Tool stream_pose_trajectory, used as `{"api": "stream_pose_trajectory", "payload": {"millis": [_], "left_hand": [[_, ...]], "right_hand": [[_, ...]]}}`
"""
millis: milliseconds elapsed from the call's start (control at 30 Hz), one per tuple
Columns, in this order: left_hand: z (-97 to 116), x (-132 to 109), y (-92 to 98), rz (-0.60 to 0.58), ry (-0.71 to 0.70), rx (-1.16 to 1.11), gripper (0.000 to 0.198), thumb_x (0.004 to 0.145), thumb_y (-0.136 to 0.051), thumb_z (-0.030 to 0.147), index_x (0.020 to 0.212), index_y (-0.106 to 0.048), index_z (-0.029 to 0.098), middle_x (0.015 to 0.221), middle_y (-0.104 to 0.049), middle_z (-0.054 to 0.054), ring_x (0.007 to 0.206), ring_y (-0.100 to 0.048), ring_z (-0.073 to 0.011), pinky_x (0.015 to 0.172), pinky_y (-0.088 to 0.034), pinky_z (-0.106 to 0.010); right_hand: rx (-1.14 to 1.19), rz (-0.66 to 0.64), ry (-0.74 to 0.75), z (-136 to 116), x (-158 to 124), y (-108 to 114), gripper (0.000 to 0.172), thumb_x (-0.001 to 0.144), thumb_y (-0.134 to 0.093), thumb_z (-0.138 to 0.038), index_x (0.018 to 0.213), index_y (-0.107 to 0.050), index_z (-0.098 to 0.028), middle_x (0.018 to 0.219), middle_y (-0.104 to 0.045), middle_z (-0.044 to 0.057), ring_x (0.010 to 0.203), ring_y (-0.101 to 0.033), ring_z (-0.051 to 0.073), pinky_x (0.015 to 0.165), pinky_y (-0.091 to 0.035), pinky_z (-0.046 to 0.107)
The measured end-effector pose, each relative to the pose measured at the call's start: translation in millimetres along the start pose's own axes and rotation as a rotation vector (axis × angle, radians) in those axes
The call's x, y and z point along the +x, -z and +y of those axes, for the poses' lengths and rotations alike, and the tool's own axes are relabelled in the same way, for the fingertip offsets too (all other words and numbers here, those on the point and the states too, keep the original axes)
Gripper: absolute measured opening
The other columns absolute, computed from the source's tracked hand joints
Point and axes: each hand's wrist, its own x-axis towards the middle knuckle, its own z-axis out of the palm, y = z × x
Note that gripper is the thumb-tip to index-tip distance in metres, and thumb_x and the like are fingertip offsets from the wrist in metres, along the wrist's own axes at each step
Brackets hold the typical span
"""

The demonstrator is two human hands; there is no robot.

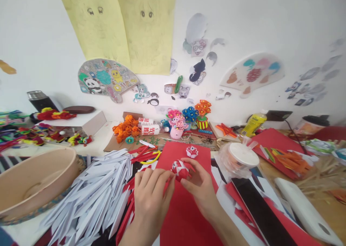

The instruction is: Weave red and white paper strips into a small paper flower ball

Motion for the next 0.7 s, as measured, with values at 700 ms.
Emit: {"api": "stream_pose_trajectory", "payload": {"millis": [700], "left_hand": [[6.4, -8.0, -4.5, 0.031, 0.069, -0.163, 0.019, 0.084, -0.067, 0.005, 0.096, -0.067, 0.019, 0.079, -0.071, -0.001, 0.069, -0.055, -0.0151, 0.066, -0.037, -0.031]], "right_hand": [[-0.064, 0.156, 0.117, 9.6, -3.5, 1.1, 0.044, 0.064, -0.088, -0.029, 0.104, -0.069, -0.031, 0.108, -0.065, 0.001, 0.102, -0.060, 0.020, 0.091, -0.049, 0.032]]}}
